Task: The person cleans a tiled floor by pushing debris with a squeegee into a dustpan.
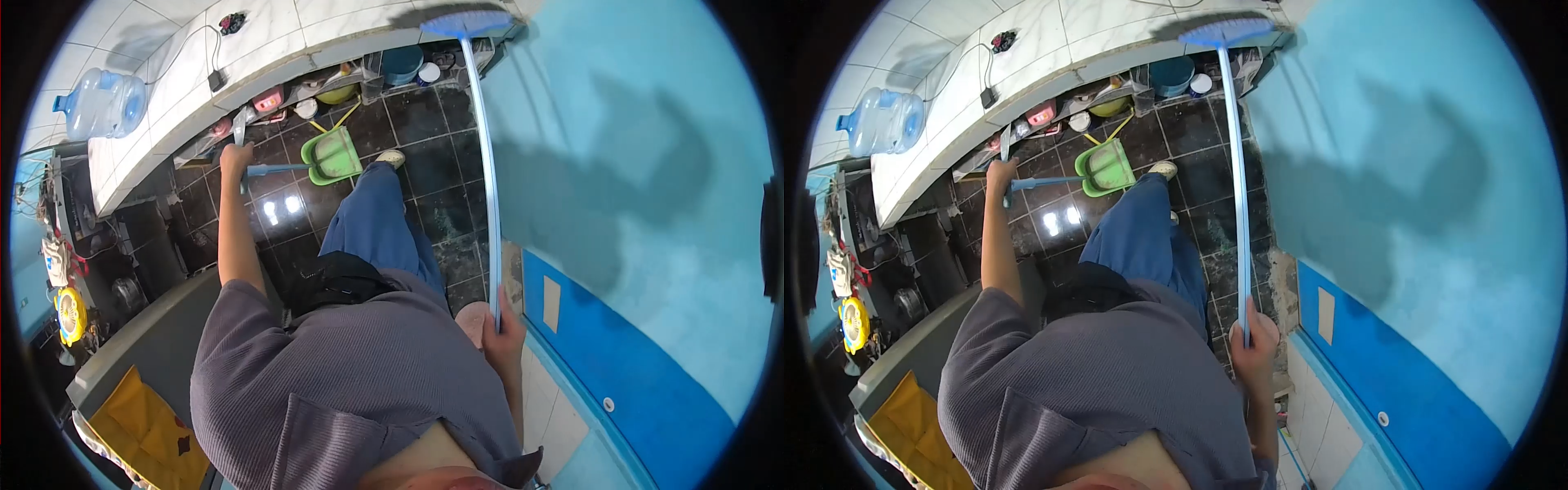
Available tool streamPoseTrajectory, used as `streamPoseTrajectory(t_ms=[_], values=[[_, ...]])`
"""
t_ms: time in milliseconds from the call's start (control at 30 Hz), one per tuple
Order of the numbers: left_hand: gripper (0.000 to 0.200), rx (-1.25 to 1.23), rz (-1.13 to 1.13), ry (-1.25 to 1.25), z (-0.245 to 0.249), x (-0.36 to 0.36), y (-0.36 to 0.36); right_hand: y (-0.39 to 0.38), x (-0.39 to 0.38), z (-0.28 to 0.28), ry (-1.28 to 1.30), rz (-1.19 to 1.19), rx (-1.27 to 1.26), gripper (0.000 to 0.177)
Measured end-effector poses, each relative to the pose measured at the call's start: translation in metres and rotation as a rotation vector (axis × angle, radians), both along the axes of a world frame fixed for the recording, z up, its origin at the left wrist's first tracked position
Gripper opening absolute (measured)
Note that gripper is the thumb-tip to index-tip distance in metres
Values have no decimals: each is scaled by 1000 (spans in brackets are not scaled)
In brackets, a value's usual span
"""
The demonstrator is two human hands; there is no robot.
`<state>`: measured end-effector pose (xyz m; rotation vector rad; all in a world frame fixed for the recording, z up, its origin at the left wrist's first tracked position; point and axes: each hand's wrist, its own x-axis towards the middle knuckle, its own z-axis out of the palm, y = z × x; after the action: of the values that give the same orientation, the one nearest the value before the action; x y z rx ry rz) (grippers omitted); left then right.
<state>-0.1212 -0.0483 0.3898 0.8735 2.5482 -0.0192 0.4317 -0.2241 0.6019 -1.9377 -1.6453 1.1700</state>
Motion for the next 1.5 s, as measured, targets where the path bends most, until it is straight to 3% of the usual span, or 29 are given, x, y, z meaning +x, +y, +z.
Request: streamPoseTrajectory(t_ms=[100, 133, 200, 233, 300, 367, 400, 433, 467, 533, 567, 600, 633, 700, 733, 767, 800, 833, 933, 967, 1033, 1067, 1133, 1200, 1300, 1400, 1500], values=[[59, 90, 47, -110, -35, -19, -11, 50, -38, -11, 381, -188, -265, 54], [59, 93, 48, -109, -34, -19, -14, 68, -44, -24, 401, -178, -304, 56], [58, 215, 276, -293, -28, -14, -14, 66, -50, -40, 426, -165, -337, 58], [58, 228, 275, -291, -24, -19, -10, 56, -50, -43, 367, -125, -322, 56], [52, 82, 307, -534, -23, -28, -5, 23, -41, -46, 247, -52, -231, 55], [40, -13, 387, -808, -20, -32, -10, -20, -32, -16, 88, -58, -328, 53], [40, -16, 391, -810, -17, -37, -12, -52, -18, -20, 3, 38, -140, 52], [37, -59, 509, -981, -15, -42, -15, -80, -9, -25, -82, 133, 46, 52], [34, -100, 624, -1150, -14, -48, -14, -90, -16, -11, -85, 131, 45, 52], [31, -158, 647, -1292, -43, -65, -21, -95, -40, 21, 121, -320, -357, 52], [31, -232, 688, -1356, -52, -65, -27, -94, -39, 9, 119, -326, -359, 52], [31, -309, 729, -1418, -62, -64, -33, -93, -33, -16, -60, -130, -160, 51], [27, -209, 796, -1461, -76, -60, -38, -90, -29, -40, -240, 73, 41, 51], [20, -53, 980, -1554, -102, -49, -48, -54, -41, -83, -194, -83, -259, 51], [19, 4, 1099, -1606, -112, -42, -55, -28, -54, -108, -175, -112, -249, 51], [19, 86, 1056, -1688, -117, -35, -62, -13, -49, -163, -211, -93, -205, 51], [19, 82, 1061, -1684, -113, -34, -72, 8, -49, -213, -108, -148, -185, 50], [20, 138, 1037, -1730, -108, -34, -81, 51, -81, -204, 118, -336, -400, 49], [25, 221, 999, -1741, -106, -55, -116, 133, -112, -279, 695, -410, -426, 60], [26, 218, 1068, -1796, -101, -71, -128, 156, -120, -298, 772, -354, -492, 62], [26, 198, 1136, -1838, -79, -86, -151, 169, -154, -335, 852, -536, -523, 65], [28, 253, 1167, -1782, -62, -89, -162, 168, -172, -352, 818, -521, -516, 47], [29, 305, 1201, -1724, -43, -93, -176, 160, -192, -378, 1078, -705, -754, 24], [31, 333, 1352, -1758, -34, -100, -188, 121, -188, -417, 1276, -694, -819, 9], [31, 290, 1392, -1782, -44, -112, -201, 44, -175, -391, 1055, -526, -695, 10], [30, 293, 1318, -1753, -51, -120, -205, -10, -163, -345, 840, -808, -833, 15], [28, 241, 1249, -1643, -69, -130, -203, -25, -151, -312, 699, -852, -851, 13]])
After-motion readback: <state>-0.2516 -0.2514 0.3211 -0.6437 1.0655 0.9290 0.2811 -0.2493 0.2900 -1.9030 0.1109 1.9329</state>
